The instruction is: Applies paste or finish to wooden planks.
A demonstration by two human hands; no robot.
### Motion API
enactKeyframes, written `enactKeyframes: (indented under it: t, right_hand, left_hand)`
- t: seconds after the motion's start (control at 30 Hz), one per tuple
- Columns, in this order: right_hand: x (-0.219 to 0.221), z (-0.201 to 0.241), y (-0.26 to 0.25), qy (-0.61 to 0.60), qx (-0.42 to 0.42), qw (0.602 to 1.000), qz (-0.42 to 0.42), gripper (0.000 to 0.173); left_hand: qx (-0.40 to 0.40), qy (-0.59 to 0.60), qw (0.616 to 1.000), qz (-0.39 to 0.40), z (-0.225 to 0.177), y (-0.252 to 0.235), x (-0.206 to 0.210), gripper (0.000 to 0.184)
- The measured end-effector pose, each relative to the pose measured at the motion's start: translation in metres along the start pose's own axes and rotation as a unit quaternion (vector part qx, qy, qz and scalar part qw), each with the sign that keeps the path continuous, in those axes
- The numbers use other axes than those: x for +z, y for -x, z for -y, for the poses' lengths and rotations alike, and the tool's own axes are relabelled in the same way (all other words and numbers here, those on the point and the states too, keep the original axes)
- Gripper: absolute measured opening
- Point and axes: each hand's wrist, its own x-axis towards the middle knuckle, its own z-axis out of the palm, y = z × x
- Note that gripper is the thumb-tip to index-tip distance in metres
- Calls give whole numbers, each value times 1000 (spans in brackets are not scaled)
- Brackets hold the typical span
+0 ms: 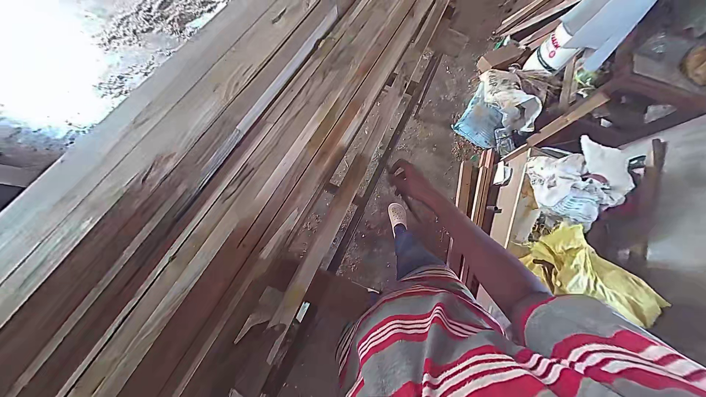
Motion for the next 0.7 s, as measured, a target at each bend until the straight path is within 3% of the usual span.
enactKeyframes:
  t: [0.07, 0.13, 0.2, 0.23, 0.33, 0.43, 0.53, 0.63, 0.7]
  right_hand:
    - [-39, -8, -44, 1, -16, 999, -39, 37]
    - [-76, -13, -80, -17, -34, 997, -63, 37]
    - [-103, -24, -112, -33, -39, 995, -80, 38]
    - [-111, -33, -128, -37, -46, 994, -88, 40]
    - [-133, -46, -166, -1, -69, 990, -121, 52]
    - [-161, -44, -198, 72, -71, 986, -133, 60]
    - [-180, -40, -224, 152, -71, 978, -125, 62]
    - [-180, -38, -230, 234, -51, 968, -72, 63]
    - [-176, -33, -214, 284, -55, 956, -49, 60]
  left_hand:
    - [-27, -79, 997, 2, -34, 7, -11, 50]
    - [-16, -121, 988, -92, -76, 10, 1, 50]
    - [-9, -81, 984, -156, -157, 11, 10, 43]
    - [38, -49, 982, -177, -191, 7, 8, 44]
    - [212, -49, 937, -273, -303, -70, 11, 48]
    - [235, -128, 922, -279, -402, -171, 3, 62]
    - [272, -145, 901, -303, -448, -247, -9, 77]
    - [164, -161, 930, -288, -471, -282, -20, 86]
    - [71, -147, 954, -251, -475, -290, -28, 77]
